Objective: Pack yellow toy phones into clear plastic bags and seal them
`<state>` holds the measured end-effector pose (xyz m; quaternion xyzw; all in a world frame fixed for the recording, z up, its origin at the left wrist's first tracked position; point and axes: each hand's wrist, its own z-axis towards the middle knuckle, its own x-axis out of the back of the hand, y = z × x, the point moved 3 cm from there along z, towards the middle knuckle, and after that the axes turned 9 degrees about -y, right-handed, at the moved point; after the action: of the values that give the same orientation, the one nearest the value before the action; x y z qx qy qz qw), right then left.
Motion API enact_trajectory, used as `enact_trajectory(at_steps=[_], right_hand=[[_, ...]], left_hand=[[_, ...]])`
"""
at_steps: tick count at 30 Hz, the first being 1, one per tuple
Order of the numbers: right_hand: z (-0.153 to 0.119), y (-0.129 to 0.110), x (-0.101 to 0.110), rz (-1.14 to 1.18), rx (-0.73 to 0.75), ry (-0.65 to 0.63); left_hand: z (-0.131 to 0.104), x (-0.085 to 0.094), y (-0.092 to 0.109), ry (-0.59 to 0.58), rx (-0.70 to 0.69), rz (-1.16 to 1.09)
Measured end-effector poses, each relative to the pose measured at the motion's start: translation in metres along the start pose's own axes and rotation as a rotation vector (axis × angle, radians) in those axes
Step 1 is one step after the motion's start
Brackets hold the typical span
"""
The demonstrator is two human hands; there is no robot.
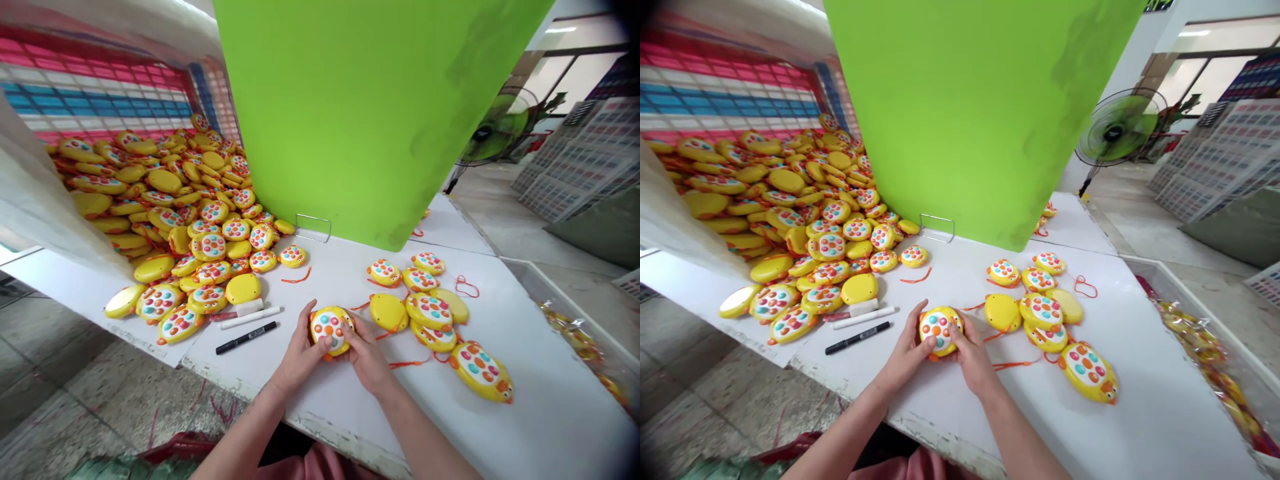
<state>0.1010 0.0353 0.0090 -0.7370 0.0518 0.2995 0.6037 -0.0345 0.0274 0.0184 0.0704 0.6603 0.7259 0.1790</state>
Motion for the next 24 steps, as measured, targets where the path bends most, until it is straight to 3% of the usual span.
enact_trajectory(at_steps=[3,8,13,17,20,24], right_hand=[[-0.002,0.002,0.000,-0.061,-0.040,-0.038],[-0.003,0.000,0.001,-0.124,0.051,-0.018],[-0.003,-0.007,-0.010,-0.144,0.077,-0.087],[-0.003,-0.010,-0.013,-0.199,0.067,-0.107],[-0.001,-0.009,-0.005,-0.206,0.076,-0.064],[0.000,-0.007,0.008,-0.241,0.077,0.024]], left_hand=[[-0.001,0.002,0.002,0.016,0.030,-0.065],[0.000,0.002,0.001,0.015,0.067,-0.148],[0.002,0.006,0.000,0.114,0.033,-0.164],[0.000,0.011,0.001,0.166,0.092,-0.124],[-0.001,0.010,0.004,0.131,0.117,-0.130],[-0.002,0.002,0.005,-0.006,0.127,-0.197]])
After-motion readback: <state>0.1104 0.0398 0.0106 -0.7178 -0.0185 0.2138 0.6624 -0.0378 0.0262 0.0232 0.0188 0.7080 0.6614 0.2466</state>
